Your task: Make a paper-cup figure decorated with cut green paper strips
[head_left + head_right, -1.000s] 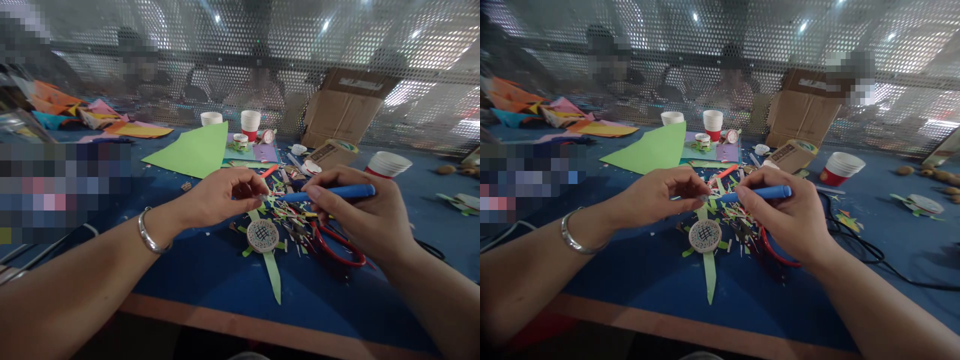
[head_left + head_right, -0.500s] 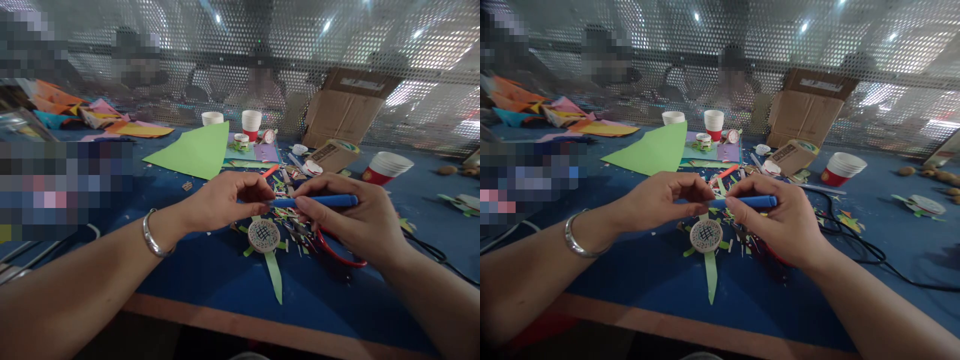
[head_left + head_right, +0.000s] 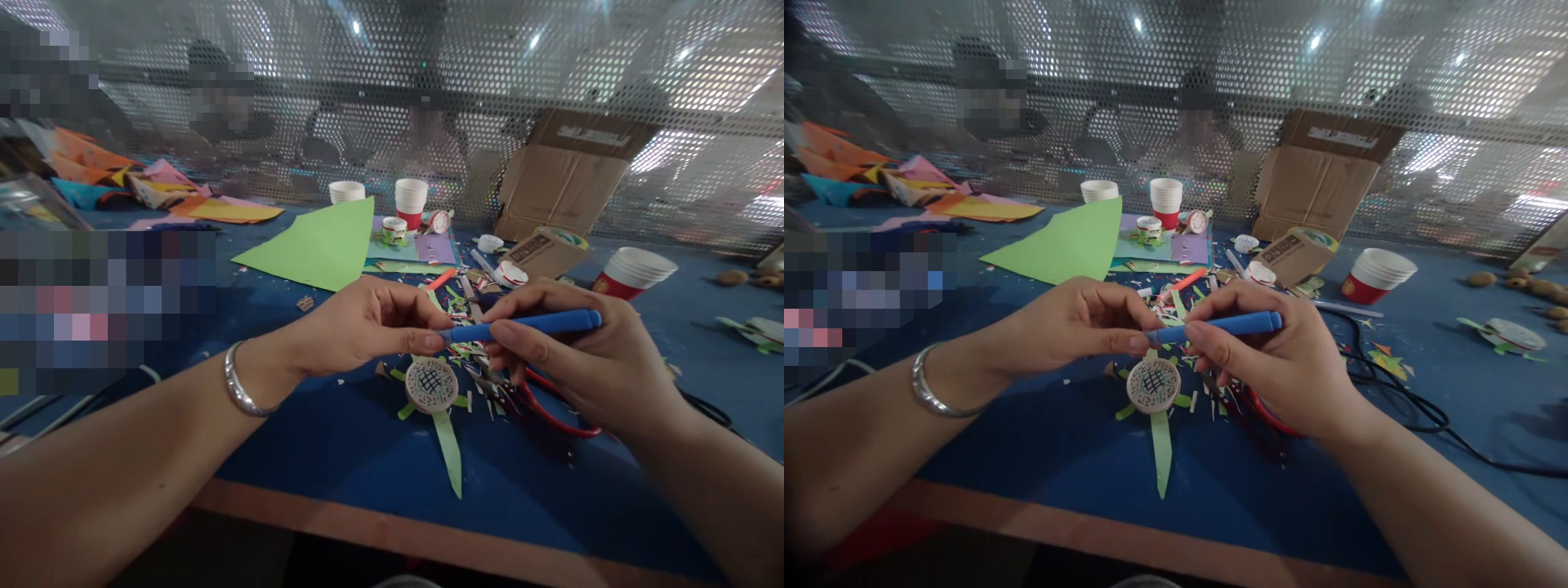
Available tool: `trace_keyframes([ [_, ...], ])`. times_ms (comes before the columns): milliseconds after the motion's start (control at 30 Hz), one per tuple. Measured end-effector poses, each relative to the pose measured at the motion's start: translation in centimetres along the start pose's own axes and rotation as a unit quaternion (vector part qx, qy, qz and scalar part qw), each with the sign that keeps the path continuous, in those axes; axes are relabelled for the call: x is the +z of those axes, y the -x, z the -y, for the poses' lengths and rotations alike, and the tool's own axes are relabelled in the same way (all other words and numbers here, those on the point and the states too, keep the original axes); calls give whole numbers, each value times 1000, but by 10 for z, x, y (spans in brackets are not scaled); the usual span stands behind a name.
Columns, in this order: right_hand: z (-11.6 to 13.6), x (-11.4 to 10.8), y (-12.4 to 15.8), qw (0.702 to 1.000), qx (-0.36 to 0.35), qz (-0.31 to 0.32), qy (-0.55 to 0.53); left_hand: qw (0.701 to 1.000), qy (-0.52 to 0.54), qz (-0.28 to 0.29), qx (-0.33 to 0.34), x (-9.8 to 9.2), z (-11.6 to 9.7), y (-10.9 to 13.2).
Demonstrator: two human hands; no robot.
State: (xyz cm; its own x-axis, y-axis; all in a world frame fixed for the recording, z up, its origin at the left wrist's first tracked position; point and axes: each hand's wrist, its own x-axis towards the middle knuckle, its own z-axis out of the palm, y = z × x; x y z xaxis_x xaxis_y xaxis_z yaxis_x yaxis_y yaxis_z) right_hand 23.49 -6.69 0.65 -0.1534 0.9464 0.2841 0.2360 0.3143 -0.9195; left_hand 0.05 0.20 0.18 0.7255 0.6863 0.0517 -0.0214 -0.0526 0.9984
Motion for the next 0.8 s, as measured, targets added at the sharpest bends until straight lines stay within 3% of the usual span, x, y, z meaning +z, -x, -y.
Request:
trace_keyframes([
  [333,1,3,4,998,14,-1,-66,986,147,32,-68,3,2,1],
  [500,-2,2,4,997,19,5,-74,984,157,21,-80,5,5,0],
  [800,0,1,-3,1000,9,-15,9,993,-36,-87,71,7,-4,2],
])
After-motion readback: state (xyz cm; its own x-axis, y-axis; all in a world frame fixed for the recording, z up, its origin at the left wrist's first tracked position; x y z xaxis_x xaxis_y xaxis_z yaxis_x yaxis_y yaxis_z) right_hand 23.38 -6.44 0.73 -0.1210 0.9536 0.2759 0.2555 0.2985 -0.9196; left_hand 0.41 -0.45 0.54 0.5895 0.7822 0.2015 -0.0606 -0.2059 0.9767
